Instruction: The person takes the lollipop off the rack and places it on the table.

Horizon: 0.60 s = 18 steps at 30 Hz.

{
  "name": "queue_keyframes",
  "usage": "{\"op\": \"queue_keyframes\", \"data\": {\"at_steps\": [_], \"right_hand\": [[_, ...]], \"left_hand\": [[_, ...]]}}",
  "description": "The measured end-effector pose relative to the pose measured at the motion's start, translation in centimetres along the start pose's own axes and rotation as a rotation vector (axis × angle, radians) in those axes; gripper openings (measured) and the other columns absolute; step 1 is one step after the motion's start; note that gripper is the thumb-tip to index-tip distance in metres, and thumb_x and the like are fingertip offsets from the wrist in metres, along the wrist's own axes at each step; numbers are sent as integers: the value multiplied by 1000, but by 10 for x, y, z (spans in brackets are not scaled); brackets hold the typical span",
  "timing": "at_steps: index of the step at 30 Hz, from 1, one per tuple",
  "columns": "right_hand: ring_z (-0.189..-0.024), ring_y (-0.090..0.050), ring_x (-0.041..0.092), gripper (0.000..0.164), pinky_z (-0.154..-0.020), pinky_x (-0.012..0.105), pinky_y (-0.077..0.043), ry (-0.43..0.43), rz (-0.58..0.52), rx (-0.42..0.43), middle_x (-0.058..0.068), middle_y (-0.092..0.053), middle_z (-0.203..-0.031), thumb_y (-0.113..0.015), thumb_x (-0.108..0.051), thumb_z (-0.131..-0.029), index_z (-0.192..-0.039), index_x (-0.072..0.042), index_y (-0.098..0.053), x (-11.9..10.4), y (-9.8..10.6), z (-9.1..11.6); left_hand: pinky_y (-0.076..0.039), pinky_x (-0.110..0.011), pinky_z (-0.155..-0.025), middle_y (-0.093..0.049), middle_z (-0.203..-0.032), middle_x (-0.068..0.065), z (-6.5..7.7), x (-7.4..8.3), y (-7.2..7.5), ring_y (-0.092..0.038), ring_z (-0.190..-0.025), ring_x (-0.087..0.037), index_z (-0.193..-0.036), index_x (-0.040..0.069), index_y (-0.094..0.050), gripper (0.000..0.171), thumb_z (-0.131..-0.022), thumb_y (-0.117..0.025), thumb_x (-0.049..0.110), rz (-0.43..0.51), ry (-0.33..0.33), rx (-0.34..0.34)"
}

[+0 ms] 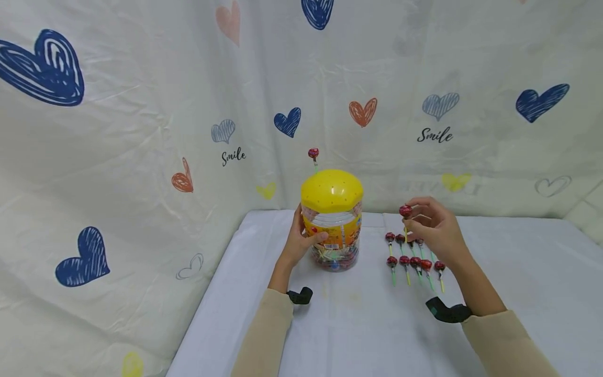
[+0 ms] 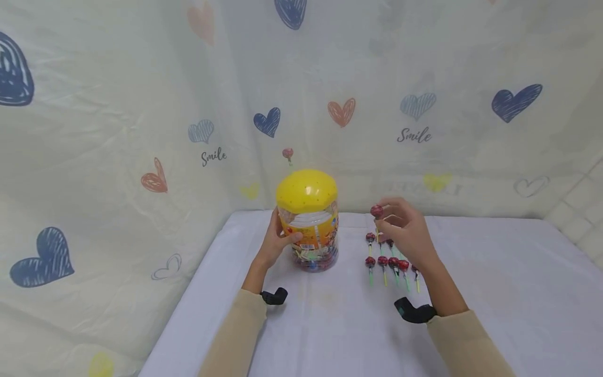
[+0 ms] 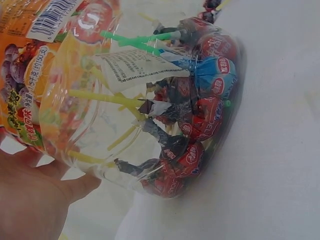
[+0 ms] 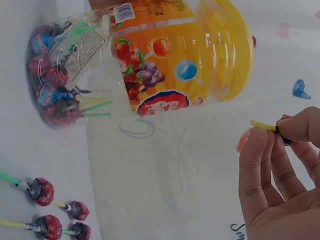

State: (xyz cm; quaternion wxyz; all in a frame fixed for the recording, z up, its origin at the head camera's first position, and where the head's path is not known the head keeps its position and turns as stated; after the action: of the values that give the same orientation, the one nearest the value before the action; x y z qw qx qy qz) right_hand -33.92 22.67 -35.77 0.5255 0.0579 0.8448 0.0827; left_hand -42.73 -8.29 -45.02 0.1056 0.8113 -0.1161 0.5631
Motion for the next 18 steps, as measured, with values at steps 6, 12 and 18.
{"op": "queue_keyframes", "data": {"at_steps": [6, 12, 18], "right_hand": [[-71, -68, 15, 35, -61, 28, -62, 4, -121, 26, -1, -66, -96, -65, 5, -95, -129, -4, -59, 16, 20, 16], [-77, -70, 12, 37, -61, 25, -62, 32, -187, 62, 0, -67, -98, -62, 10, -95, -129, -5, -61, 25, 40, 26], [-80, -70, 9, 35, -60, 25, -62, 19, -168, 84, 1, -67, -99, -63, 9, -95, -129, 1, -57, 31, 55, 27]], "left_hand": [[-42, -54, -118, -47, -151, 3, 1, 1, -1, -44, -140, -24, -156, 53, -17, 99, -84, -83, 44, -1, -3, -5], [-40, -55, -119, -45, -152, 3, 0, 1, -3, -43, -141, -25, -157, 52, -16, 96, -88, -81, 38, -7, -9, -8], [-40, -54, -119, -46, -152, 5, 1, 3, -1, -44, -141, -23, -156, 52, -18, 94, -88, -81, 36, -1, -6, 6]]}}
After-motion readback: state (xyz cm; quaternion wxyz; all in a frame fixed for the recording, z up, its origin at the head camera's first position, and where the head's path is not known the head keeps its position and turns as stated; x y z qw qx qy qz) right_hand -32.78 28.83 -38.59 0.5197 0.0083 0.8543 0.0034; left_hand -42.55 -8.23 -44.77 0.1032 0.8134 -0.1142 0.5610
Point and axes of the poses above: each hand's wrist, its own z-axis away from the middle knuckle, its own y-axis out of the back of the hand, x = y × z, the point moved 7 cm from there along -z, towards the middle knuckle
